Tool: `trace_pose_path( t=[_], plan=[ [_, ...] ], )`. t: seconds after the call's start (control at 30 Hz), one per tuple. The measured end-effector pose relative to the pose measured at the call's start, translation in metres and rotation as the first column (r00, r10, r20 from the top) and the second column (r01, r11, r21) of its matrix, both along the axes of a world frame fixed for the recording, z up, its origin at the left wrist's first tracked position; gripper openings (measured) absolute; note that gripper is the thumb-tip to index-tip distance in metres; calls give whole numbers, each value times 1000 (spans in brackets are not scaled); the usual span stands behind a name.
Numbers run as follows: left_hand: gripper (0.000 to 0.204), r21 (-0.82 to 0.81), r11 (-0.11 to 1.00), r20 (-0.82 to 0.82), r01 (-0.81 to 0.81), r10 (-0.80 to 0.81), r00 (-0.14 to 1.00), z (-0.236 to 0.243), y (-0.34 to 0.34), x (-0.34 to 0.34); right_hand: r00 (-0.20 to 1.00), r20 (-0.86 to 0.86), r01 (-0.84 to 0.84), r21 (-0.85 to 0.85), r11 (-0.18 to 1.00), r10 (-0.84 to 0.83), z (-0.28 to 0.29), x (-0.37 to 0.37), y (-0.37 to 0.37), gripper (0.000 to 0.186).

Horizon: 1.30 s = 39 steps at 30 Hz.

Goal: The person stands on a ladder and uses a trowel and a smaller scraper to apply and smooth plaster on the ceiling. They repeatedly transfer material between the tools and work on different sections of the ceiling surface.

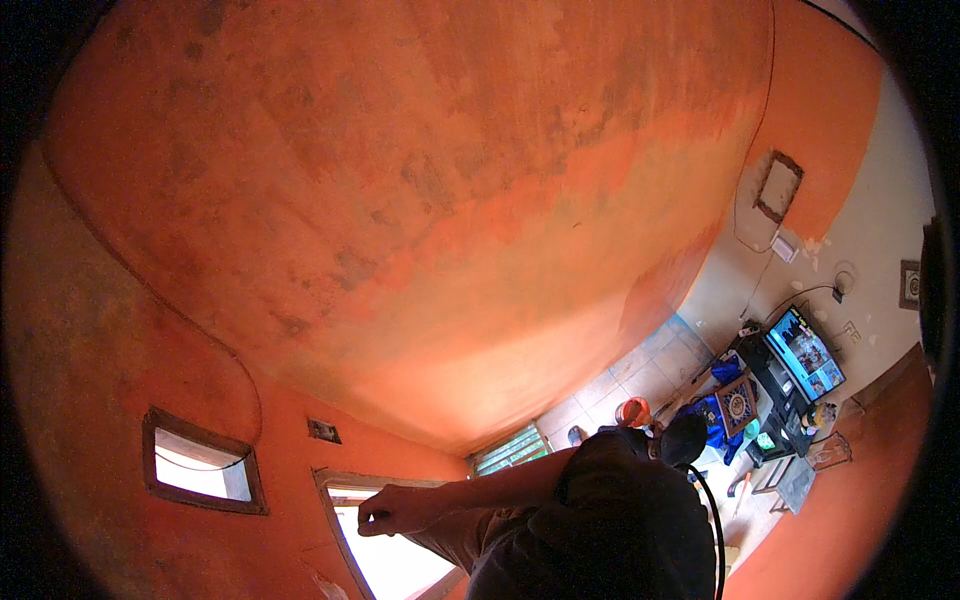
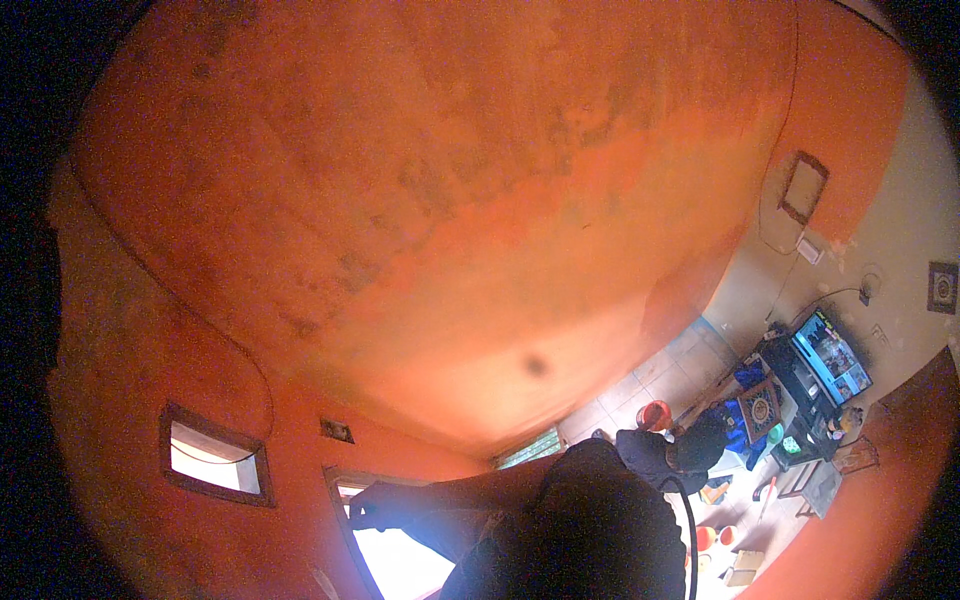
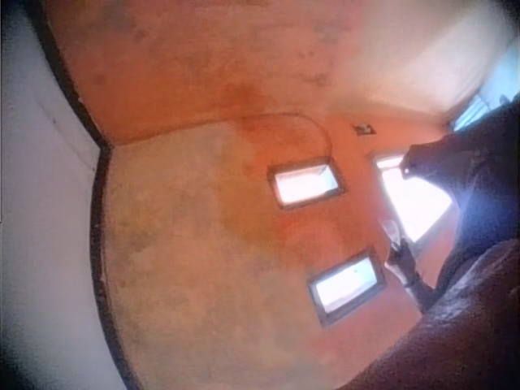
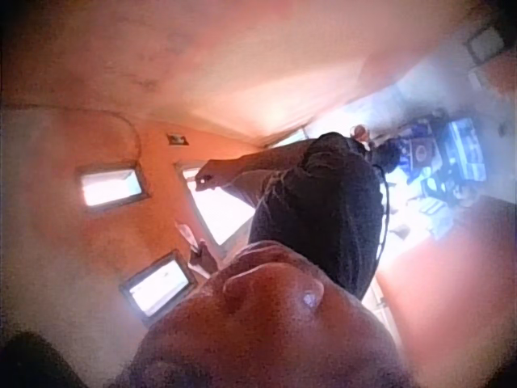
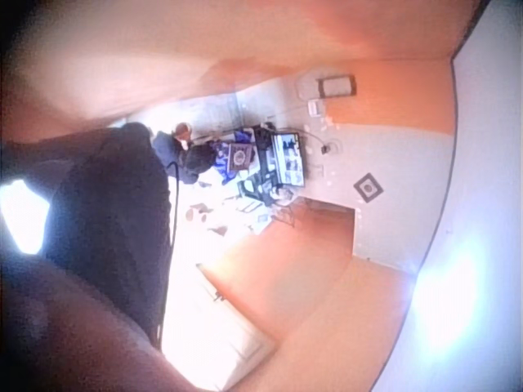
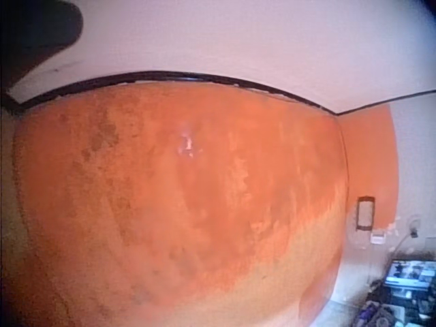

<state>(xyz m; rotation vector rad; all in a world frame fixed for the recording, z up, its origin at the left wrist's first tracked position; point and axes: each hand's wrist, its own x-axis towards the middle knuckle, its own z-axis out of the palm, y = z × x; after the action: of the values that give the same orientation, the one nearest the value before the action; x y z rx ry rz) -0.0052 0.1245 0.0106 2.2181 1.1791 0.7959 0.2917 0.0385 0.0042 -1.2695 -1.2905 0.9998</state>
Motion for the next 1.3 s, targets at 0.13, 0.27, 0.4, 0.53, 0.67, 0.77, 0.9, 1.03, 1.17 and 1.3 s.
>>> trace_pose_path(
  t=[0.13,0.27,0.4,0.53,0.67,0.77,0.9,1.03,1.17,1.3],
  plan=[
    [27,5,1000,15,17,-18,1000,-1,-2,-7,1000,-3,3,-12,1000,-3,-17,-10,12,32],
    [20,-74,996,-52,48,-52,997,35,-11,8,992,125,35,-119,992,-20,-19,-7,9,34],
    [13,-121,990,167,-74,93,982,55,-38,-13,994,89,-40,-182,982,57,-3,-9,10,33],
    [9,-182,976,249,-121,165,954,62,-49,-21,991,-40,-134,-185,974,129,12,-16,14,29],
    [10,-264,958,323,-108,193,926,71,-57,-22,981,-42,-196,-162,967,191,8,-18,28,28],
    [10,-264,959,331,-101,189,924,70,-60,-24,983,-10,-182,-158,971,183,14,-16,31,28],
    [12,-267,957,375,-111,209,903,54,-58,-28,985,-65,-173,-263,949,161,25,-15,30,28],
    [13,-159,967,232,-198,231,945,63,-66,-36,969,-62,-245,-74,967,241,7,-29,40,28],
    [12,-177,966,150,-186,214,965,48,-58,-32,947,-224,-251,-65,966,231,-33,-13,45,20],
    [13,-268,931,264,-248,318,911,38,-70,-43,944,-244,-262,-139,955,224,-8,-36,40,14]
  ],
)
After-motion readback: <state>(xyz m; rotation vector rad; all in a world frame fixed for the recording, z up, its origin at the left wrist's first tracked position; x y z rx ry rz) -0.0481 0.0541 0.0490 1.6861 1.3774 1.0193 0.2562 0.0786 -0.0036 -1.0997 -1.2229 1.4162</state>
